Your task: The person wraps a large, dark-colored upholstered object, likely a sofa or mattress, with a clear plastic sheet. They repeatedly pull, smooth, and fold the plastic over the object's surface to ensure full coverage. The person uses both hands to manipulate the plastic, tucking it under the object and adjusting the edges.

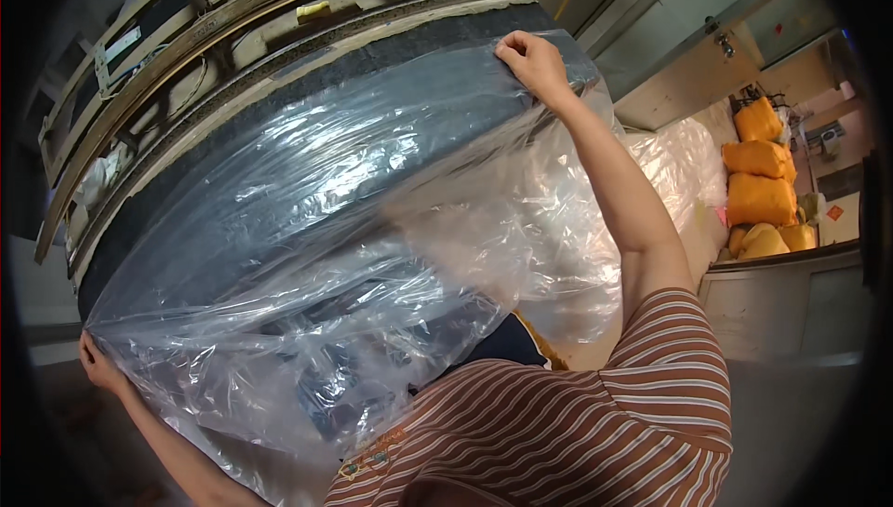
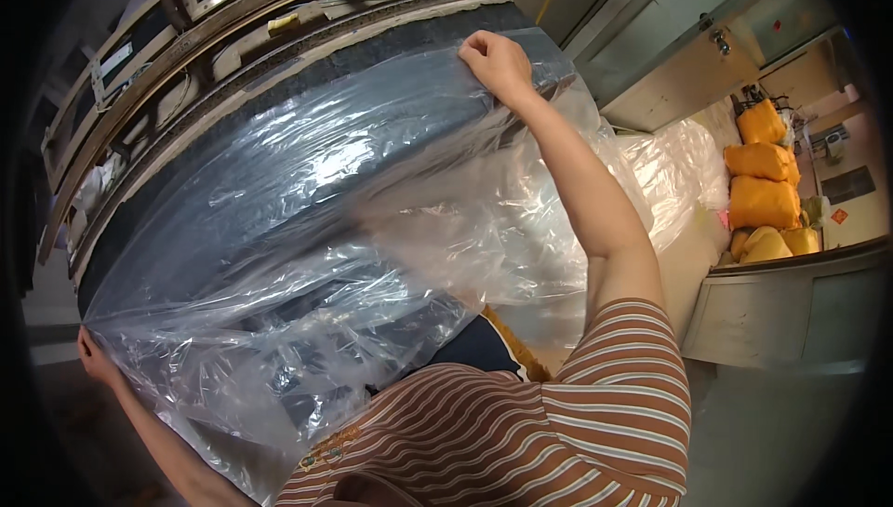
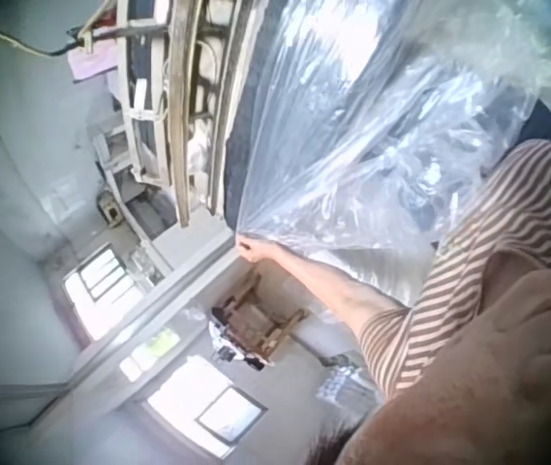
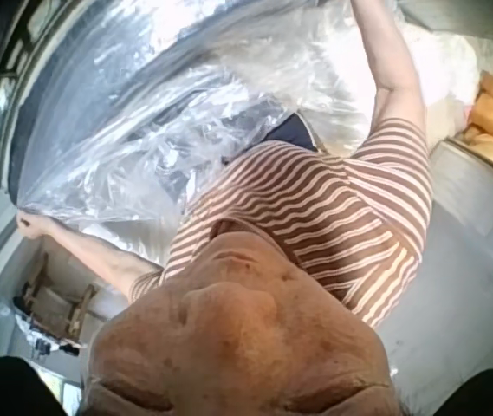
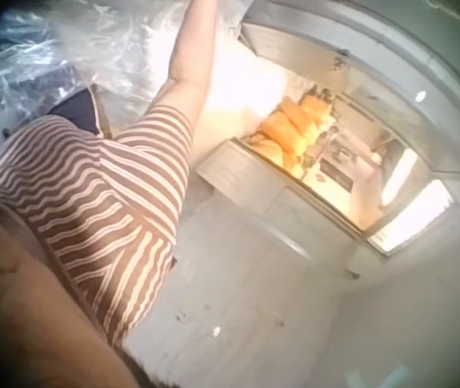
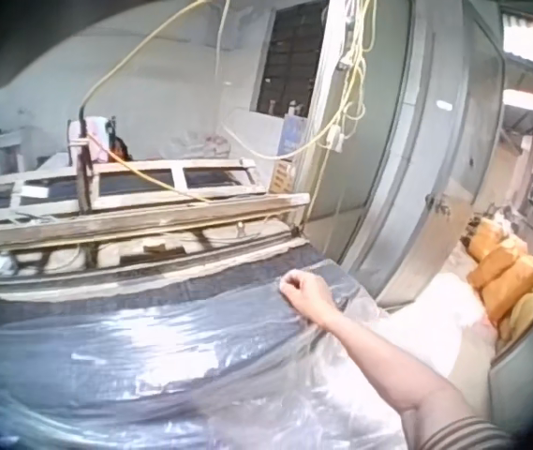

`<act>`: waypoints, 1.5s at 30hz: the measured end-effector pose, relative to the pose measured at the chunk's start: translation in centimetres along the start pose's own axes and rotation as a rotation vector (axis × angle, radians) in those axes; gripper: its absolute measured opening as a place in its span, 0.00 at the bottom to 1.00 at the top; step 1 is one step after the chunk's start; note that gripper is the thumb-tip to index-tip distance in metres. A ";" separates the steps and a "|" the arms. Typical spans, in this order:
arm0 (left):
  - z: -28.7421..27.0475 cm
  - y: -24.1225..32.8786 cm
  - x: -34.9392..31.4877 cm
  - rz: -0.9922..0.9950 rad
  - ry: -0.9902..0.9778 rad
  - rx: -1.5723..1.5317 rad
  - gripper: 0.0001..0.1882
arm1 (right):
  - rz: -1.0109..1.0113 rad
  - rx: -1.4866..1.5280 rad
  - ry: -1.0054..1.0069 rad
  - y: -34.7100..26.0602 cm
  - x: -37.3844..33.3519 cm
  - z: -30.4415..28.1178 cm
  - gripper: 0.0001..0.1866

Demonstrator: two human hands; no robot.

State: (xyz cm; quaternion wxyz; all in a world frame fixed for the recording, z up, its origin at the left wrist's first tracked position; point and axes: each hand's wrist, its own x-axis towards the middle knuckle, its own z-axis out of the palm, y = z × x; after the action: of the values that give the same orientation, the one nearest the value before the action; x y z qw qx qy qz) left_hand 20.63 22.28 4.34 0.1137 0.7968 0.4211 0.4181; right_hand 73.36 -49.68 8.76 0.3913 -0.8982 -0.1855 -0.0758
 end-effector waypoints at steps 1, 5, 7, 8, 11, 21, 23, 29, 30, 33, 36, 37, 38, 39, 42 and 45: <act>-0.8 -0.4 0.1 0.008 0.000 -0.050 0.20 | -0.063 -0.068 0.073 0.2 -0.1 0.5 0.10; -5.8 1.2 -0.3 -0.115 0.004 -0.154 0.20 | -0.082 -0.133 0.178 1.1 -0.4 0.6 0.11; -9.8 -0.8 0.2 -0.105 -0.013 -0.201 0.19 | -0.102 -0.125 0.174 1.2 0.2 0.8 0.12; -11.3 -1.6 0.1 -0.106 -0.026 -0.228 0.19 | -0.108 -0.131 0.167 1.3 0.5 0.8 0.12; -13.4 -0.5 -1.8 -0.162 -0.066 -0.237 0.19 | -0.064 -0.140 0.160 1.8 0.8 0.1 0.13; -13.3 1.6 -6.3 -0.478 -0.126 -0.368 0.24 | -0.062 -0.046 -0.112 3.7 6.4 -1.5 0.12; -12.4 -0.6 -3.6 -0.445 0.003 -0.551 0.25 | -0.178 0.272 -0.007 2.0 8.8 -2.0 0.12; 3.6 -3.5 4.8 -0.195 -0.094 -0.432 0.18 | -0.020 0.366 0.248 3.3 9.2 -2.1 0.09; 1.4 -8.5 8.1 -0.082 -0.095 -0.298 0.17 | -0.037 0.159 0.264 5.7 11.2 1.3 0.09; 6.2 -10.7 9.3 -0.156 -0.088 -0.405 0.17 | -0.053 0.601 0.310 5.7 11.0 4.5 0.07; 10.3 -8.0 9.9 -0.242 -0.123 -0.442 0.20 | -0.027 0.401 0.307 6.3 11.8 3.4 0.08; 12.1 -6.5 9.9 -0.232 -0.143 -0.396 0.20 | -0.009 0.309 0.291 7.0 12.3 2.8 0.11; 12.7 -5.4 10.3 -0.218 -0.150 -0.340 0.21 | -0.006 0.278 0.298 6.9 12.5 2.8 0.11; 12.4 -5.2 11.2 -0.180 -0.164 -0.293 0.21 | -0.006 0.263 0.304 6.5 12.7 3.3 0.12; 13.6 -4.9 13.2 -0.230 -0.169 -0.513 0.21 | -0.002 0.216 0.323 6.4 13.6 3.6 0.13; 14.6 -6.5 14.6 -0.222 -0.168 -0.456 0.22 | 0.015 0.135 0.364 6.1 14.2 3.7 0.14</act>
State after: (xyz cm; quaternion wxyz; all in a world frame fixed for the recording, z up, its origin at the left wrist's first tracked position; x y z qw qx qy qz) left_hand 32.32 39.97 0.07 0.3701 0.7313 0.3899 0.4197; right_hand 88.79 -46.93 6.09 0.4785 -0.8426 -0.1094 -0.2215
